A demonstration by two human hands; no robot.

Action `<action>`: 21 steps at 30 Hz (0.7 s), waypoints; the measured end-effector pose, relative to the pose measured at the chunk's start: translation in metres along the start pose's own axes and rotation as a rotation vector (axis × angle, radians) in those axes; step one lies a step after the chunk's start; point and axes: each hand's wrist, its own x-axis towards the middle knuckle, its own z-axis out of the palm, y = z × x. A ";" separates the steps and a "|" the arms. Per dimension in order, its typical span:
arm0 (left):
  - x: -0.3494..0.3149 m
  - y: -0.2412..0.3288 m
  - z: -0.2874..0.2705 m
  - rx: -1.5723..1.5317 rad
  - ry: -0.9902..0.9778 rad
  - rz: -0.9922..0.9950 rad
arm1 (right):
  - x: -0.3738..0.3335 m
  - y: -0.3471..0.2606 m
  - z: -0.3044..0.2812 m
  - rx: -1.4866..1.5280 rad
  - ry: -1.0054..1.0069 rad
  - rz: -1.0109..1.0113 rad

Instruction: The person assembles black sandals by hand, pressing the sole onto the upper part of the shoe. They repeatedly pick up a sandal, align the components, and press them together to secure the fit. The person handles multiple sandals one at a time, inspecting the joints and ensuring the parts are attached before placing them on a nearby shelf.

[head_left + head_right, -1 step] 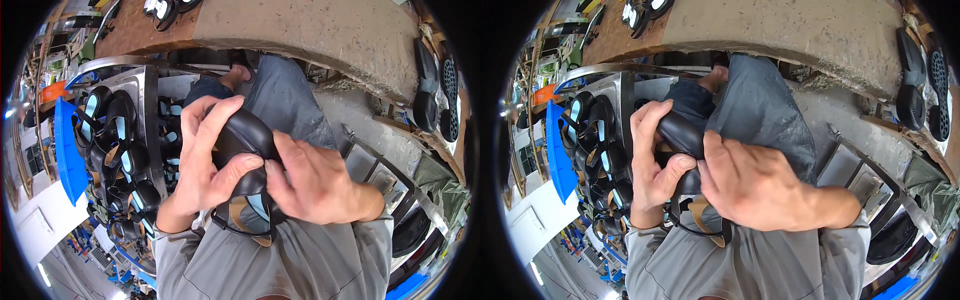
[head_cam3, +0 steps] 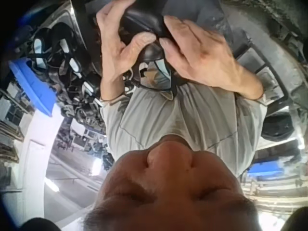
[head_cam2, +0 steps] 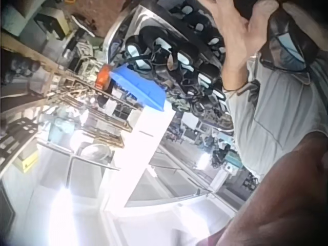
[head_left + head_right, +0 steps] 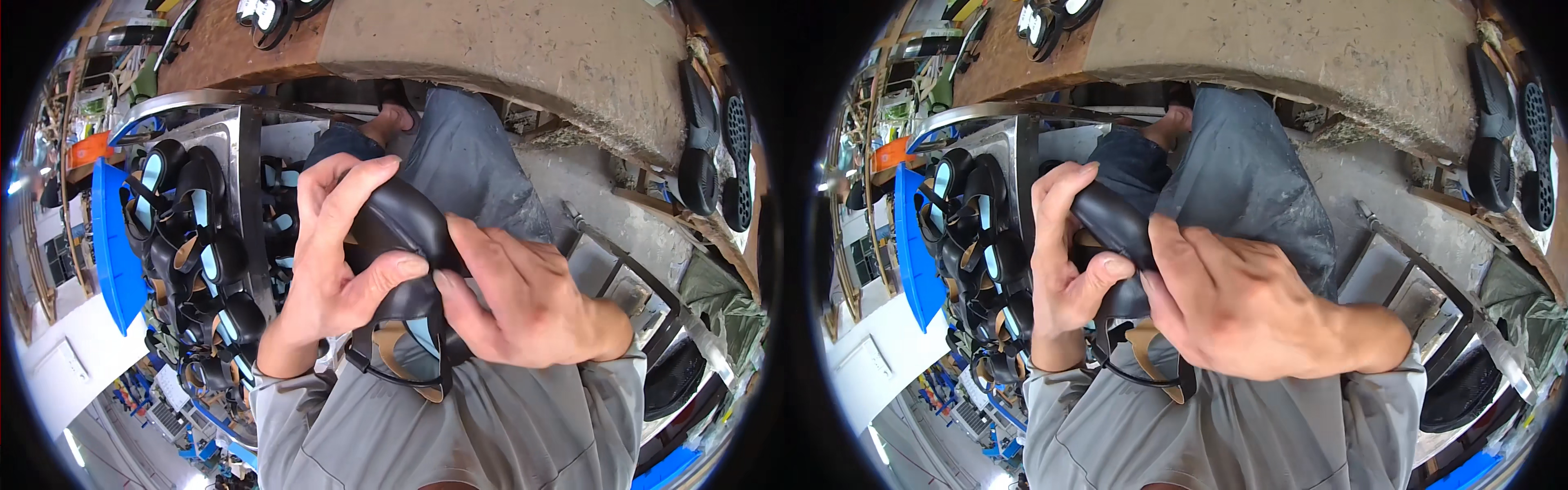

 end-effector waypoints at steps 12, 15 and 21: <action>0.007 -0.008 -0.014 0.062 -0.138 0.259 | -0.005 0.025 -0.005 0.820 -0.185 0.262; 0.008 -0.004 -0.013 0.089 -0.134 0.254 | -0.004 0.024 -0.007 0.848 -0.184 0.305; 0.010 -0.002 -0.011 0.112 -0.131 0.211 | -0.006 0.009 0.009 0.471 0.129 0.229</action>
